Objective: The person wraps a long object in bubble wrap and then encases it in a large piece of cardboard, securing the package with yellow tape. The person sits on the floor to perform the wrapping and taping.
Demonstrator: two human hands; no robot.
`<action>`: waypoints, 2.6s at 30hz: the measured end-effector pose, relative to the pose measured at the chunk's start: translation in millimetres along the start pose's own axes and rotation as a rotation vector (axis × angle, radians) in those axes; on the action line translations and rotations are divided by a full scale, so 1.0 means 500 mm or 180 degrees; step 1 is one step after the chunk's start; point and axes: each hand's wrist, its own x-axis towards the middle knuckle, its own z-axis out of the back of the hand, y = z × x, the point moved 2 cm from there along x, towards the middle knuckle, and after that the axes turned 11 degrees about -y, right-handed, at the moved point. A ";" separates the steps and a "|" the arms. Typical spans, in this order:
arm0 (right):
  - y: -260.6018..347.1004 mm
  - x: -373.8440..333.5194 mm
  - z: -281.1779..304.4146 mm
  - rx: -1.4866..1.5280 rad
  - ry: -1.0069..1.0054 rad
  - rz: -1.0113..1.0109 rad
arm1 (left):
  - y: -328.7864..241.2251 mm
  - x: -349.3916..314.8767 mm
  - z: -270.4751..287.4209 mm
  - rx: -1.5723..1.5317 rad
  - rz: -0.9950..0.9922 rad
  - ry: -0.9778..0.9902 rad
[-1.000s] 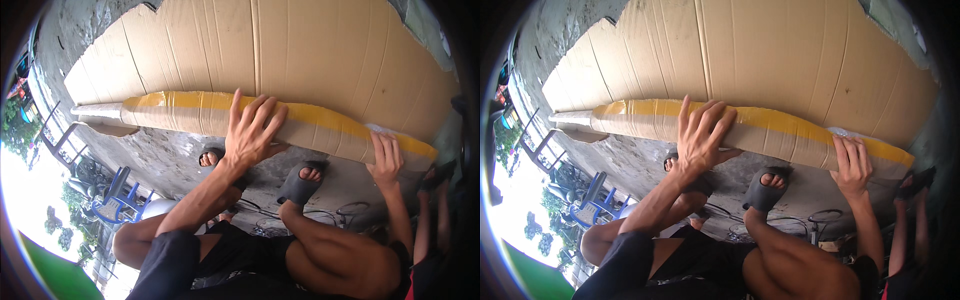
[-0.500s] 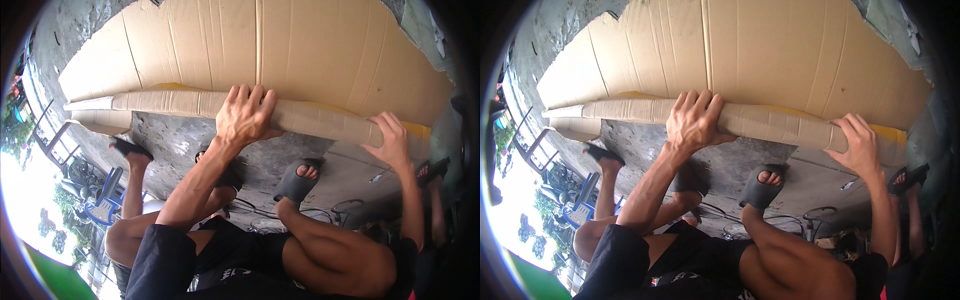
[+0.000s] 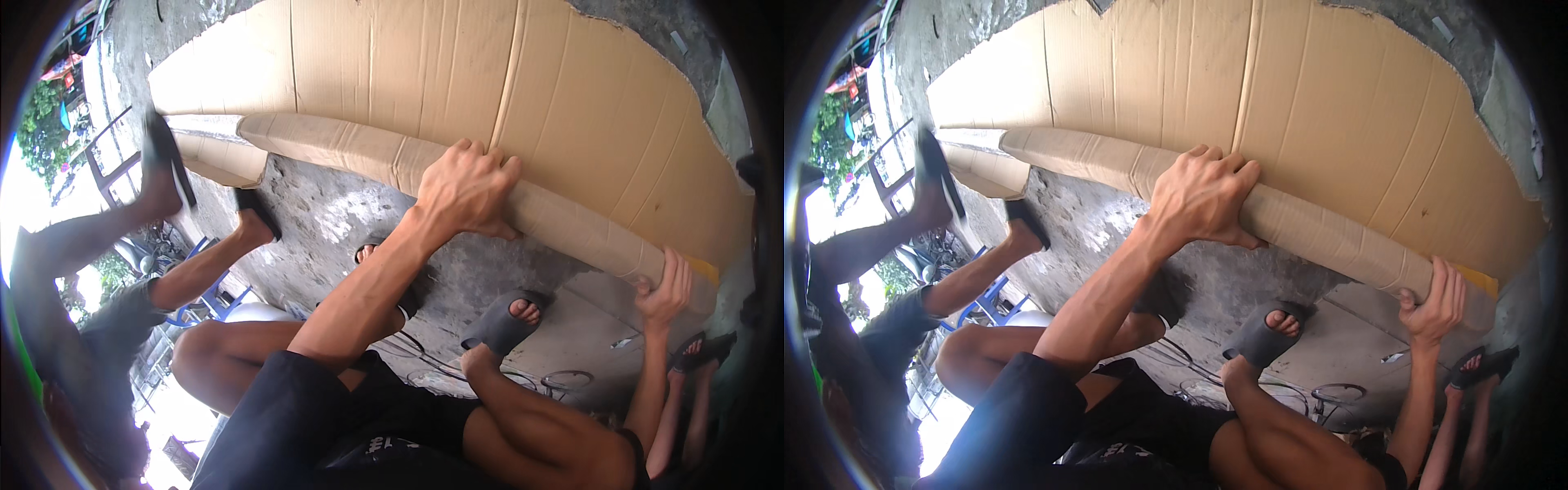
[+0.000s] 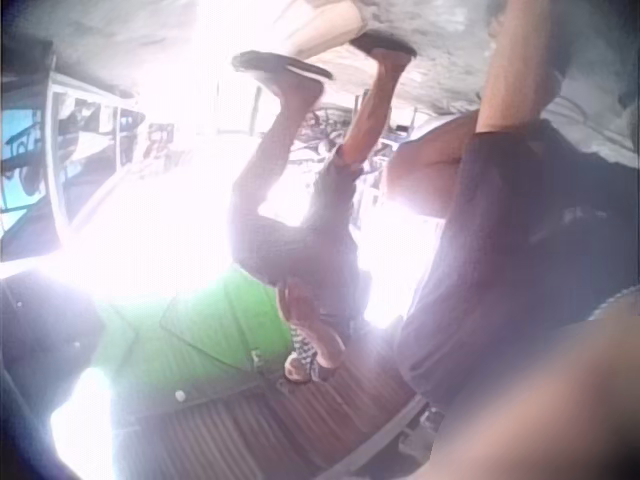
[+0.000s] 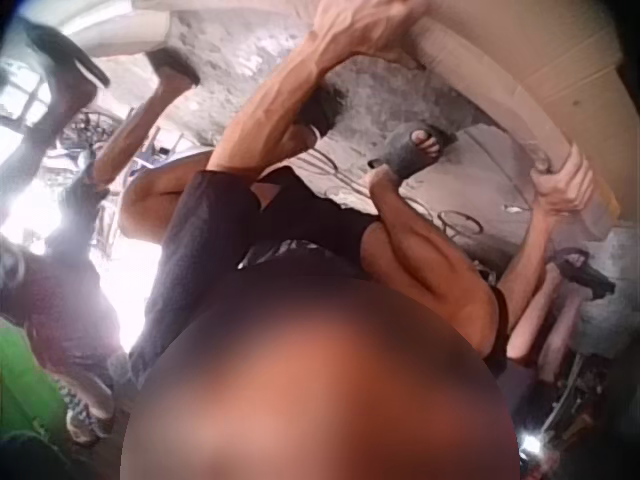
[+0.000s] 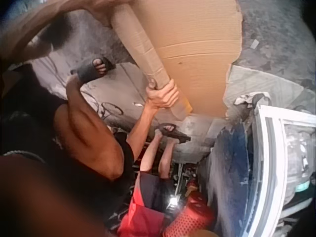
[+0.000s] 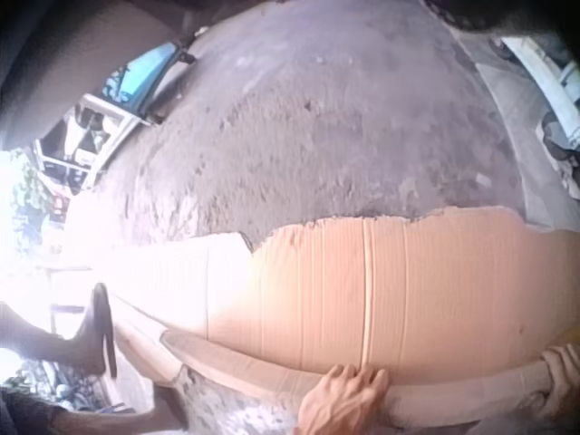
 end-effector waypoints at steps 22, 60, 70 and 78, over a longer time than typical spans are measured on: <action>-0.018 0.081 0.006 0.0400 0.0581 -0.0410 | -0.050 -0.030 -0.003 0.0571 -0.0384 -0.1256; -0.303 0.005 0.093 0.0450 0.1488 -0.1388 | -0.051 -0.043 -0.068 0.0911 -0.0199 -0.1472; -0.116 -0.013 0.116 0.0358 0.1011 -0.0444 | -0.046 -0.050 -0.031 0.0580 -0.0578 -0.0926; -0.109 -0.072 0.062 0.0422 0.0749 -0.0272 | -0.027 -0.095 -0.059 0.0695 -0.1020 -0.0907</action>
